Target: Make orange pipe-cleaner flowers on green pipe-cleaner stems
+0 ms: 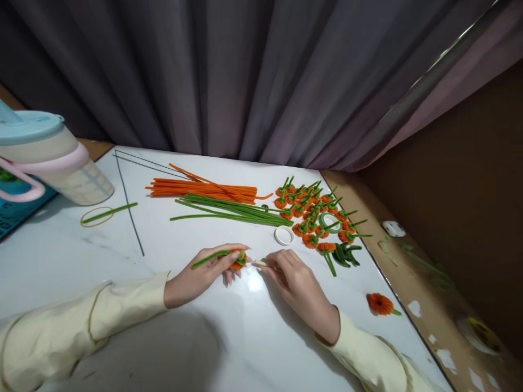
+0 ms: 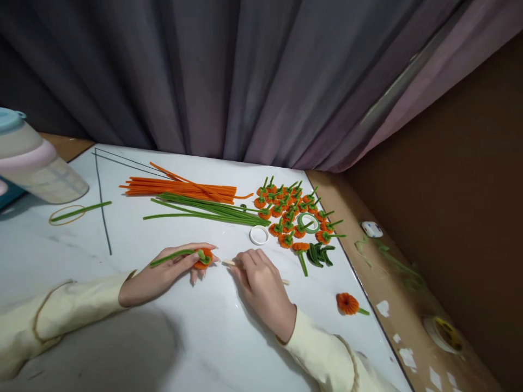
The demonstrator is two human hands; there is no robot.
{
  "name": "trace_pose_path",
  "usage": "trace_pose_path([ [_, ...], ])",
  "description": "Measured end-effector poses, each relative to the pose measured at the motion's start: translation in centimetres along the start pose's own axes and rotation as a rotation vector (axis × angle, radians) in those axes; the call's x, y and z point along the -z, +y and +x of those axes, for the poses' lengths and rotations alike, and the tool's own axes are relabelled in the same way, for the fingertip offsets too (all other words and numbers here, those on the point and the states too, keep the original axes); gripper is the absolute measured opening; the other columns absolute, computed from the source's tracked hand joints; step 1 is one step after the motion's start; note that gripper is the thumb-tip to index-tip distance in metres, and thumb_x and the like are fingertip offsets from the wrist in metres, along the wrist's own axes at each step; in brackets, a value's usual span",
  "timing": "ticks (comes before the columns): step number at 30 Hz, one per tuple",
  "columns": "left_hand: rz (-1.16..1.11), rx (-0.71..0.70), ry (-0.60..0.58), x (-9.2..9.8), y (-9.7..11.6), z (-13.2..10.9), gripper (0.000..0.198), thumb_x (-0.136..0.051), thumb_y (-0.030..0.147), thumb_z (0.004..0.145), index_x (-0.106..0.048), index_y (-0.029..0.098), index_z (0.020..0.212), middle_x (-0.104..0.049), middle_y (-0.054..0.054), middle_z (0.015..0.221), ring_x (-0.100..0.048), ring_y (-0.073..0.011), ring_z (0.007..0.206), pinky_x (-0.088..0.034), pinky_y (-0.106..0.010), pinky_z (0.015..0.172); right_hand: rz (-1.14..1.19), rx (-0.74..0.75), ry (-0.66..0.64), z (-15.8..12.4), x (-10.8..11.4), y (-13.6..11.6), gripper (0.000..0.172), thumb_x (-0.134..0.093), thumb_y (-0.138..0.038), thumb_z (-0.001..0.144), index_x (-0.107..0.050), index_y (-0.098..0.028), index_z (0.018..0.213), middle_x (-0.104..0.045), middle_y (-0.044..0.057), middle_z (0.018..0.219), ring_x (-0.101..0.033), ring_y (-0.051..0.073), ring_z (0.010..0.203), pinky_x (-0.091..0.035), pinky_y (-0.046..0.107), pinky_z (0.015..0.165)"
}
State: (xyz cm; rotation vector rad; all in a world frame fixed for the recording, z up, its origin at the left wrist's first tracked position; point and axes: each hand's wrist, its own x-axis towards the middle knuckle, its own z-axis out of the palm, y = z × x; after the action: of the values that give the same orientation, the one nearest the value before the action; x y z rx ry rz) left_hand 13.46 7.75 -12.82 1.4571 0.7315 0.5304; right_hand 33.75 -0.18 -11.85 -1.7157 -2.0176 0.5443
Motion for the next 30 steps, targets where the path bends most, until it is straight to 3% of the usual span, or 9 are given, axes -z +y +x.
trace_pose_path([
  [3,0.132,-0.046,0.01,-0.1,-0.2,-0.2,0.041,-0.044,0.04,0.089,-0.059,0.012,0.115,-0.066,-0.006,0.078,-0.056,-0.0133,0.062,-0.05,-0.024,0.057,0.225,0.007,0.075,0.3,-0.1,-0.7,0.024,-0.041,-0.034,0.095,-0.054,-0.017,0.083,-0.057,0.008,0.084,-0.05,0.021,0.081,-0.039,0.032,0.074],
  [7,0.356,-0.123,0.046,-0.2,-0.4,-0.6,0.032,-0.044,0.031,0.09,-0.061,0.017,0.112,-0.069,-0.006,0.09,-0.062,-0.0162,0.078,-0.051,-0.024,0.068,0.78,-0.168,-0.154,0.8,-0.4,-1.8,0.036,-0.049,-0.049,0.089,-0.057,-0.015,0.08,-0.056,0.003,0.072,-0.05,0.015,0.065,-0.04,0.026,0.06],
  [10,0.442,-0.305,0.035,-0.3,-0.6,-0.8,0.028,-0.044,0.025,0.091,-0.061,0.019,0.112,-0.068,-0.006,0.099,-0.063,-0.0159,0.089,-0.05,-0.024,0.078,1.053,-0.244,-0.228,1.2,-0.7,-2.2,0.042,-0.058,-0.055,0.08,-0.057,-0.014,0.08,-0.055,0.002,0.07,-0.052,0.014,0.063,-0.043,0.025,0.058],
  [14,0.506,-0.48,0.024,-0.4,-0.8,-1.0,0.029,-0.042,0.019,0.092,-0.058,0.019,0.116,-0.069,-0.006,0.092,-0.064,-0.014,0.082,-0.052,-0.022,0.073,1.077,-0.288,-0.226,1.5,-0.9,-2.4,0.035,-0.061,-0.048,0.079,-0.056,-0.014,0.074,-0.055,0.001,0.064,-0.051,0.012,0.055,-0.043,0.023,0.054],
  [20,0.567,-0.547,0.054,-0.4,-0.8,-1.0,0.026,-0.042,0.017,0.092,-0.059,0.015,0.113,-0.07,-0.008,0.095,-0.065,-0.0146,0.081,-0.053,-0.021,0.071,0.935,-0.316,-0.206,1.6,-0.6,-3.0,0.02,-0.054,-0.03,0.083,-0.056,-0.013,0.072,-0.052,-0.001,0.06,-0.046,0.01,0.049,-0.04,0.021,0.05],
  [23,0.52,-0.503,0.051,-0.6,-0.4,-1.2,0.025,-0.043,0.018,0.091,-0.06,0.014,0.109,-0.07,-0.007,0.09,-0.064,-0.013,0.072,-0.053,-0.02,0.068,0.91,-0.325,-0.204,1.6,-0.4,-3.3,0.019,-0.054,-0.027,0.084,-0.055,-0.013,0.071,-0.052,-0.001,0.059,-0.046,0.01,0.049,-0.039,0.02,0.049],
  [26,0.393,-0.274,0.055,-0.9,0.2,-1.3,0.024,-0.042,0.023,0.091,-0.063,0.013,0.1,-0.068,-0.005,0.076,-0.06,-0.0112,0.059,-0.052,-0.02,0.059,0.813,-0.248,-0.137,1.5,-0.2,-3.6,0.018,-0.052,-0.022,0.086,-0.057,-0.013,0.071,-0.054,-0.001,0.06,-0.046,0.01,0.051,-0.037,0.02,0.049],
  [30,0.169,-0.012,0.034,-1.0,1.2,-1.0,0.025,-0.046,0.029,0.089,-0.063,0.012,0.091,-0.061,0.0,0.061,-0.058,-0.0112,0.053,-0.05,-0.021,0.056,0.55,-0.021,0.037,1.2,-0.2,-3.9,0.017,-0.049,-0.016,0.087,-0.057,-0.014,0.072,-0.056,0.001,0.064,-0.048,0.011,0.057,-0.036,0.021,0.054],
])
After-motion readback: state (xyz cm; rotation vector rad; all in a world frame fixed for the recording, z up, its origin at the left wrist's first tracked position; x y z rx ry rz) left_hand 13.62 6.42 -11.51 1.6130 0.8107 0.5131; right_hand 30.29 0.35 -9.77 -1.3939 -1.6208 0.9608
